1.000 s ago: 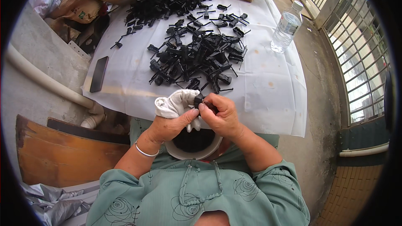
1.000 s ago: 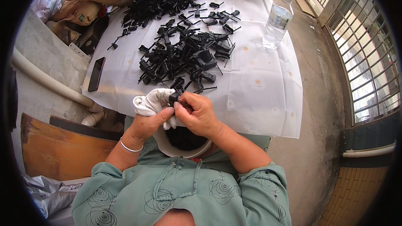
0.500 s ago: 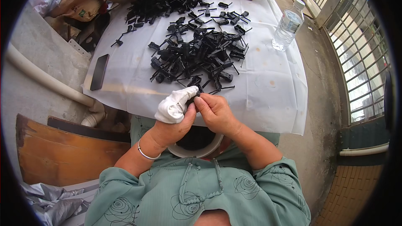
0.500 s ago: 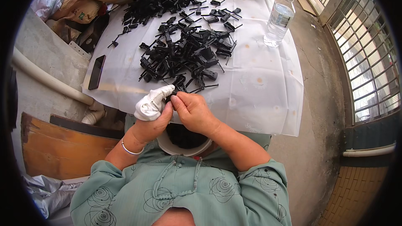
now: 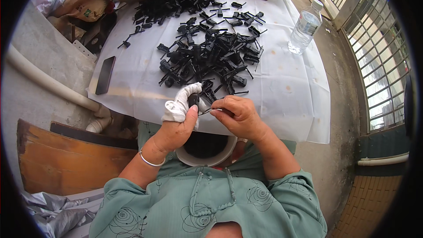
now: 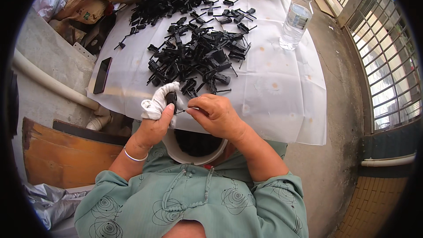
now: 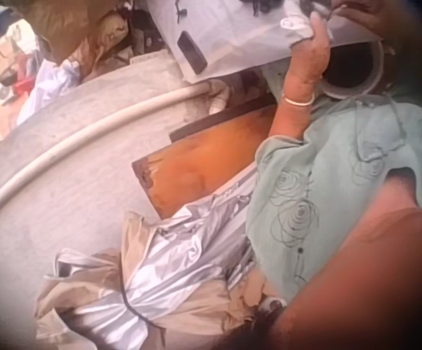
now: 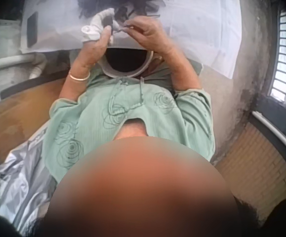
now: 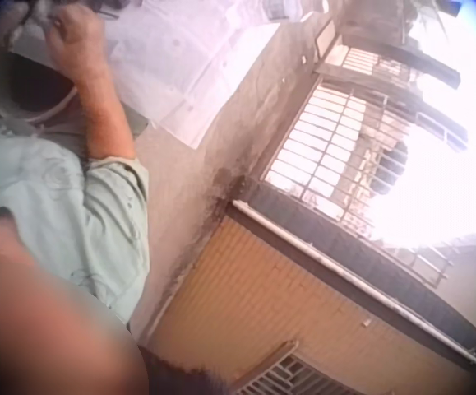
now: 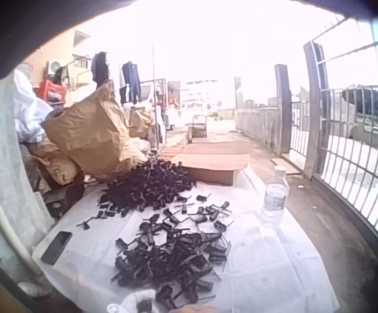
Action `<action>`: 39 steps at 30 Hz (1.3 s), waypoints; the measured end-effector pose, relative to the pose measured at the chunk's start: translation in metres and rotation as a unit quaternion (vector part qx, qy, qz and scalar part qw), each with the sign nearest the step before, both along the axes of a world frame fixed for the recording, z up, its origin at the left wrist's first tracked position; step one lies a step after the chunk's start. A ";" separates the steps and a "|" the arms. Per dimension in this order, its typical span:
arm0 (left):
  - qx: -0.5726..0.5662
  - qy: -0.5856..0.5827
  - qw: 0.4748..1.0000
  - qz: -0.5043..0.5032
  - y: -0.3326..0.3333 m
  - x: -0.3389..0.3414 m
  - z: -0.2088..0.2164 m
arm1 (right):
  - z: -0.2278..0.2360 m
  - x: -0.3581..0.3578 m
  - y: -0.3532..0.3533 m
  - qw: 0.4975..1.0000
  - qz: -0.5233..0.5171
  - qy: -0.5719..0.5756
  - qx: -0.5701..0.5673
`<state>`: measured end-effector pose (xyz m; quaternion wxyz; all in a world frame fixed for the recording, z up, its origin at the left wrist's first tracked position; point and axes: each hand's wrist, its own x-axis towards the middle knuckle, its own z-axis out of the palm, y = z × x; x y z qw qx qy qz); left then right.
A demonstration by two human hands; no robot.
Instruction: Cleaning small black plastic components by wiping them with a white cloth.
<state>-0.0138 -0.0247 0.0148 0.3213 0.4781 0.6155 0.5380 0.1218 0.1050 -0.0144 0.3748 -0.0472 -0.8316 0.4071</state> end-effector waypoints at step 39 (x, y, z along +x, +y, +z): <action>-0.003 0.439 0.899 -0.001 -0.010 0.001 0.009 | 0.008 0.034 0.031 0.918 -0.237 -0.276 0.154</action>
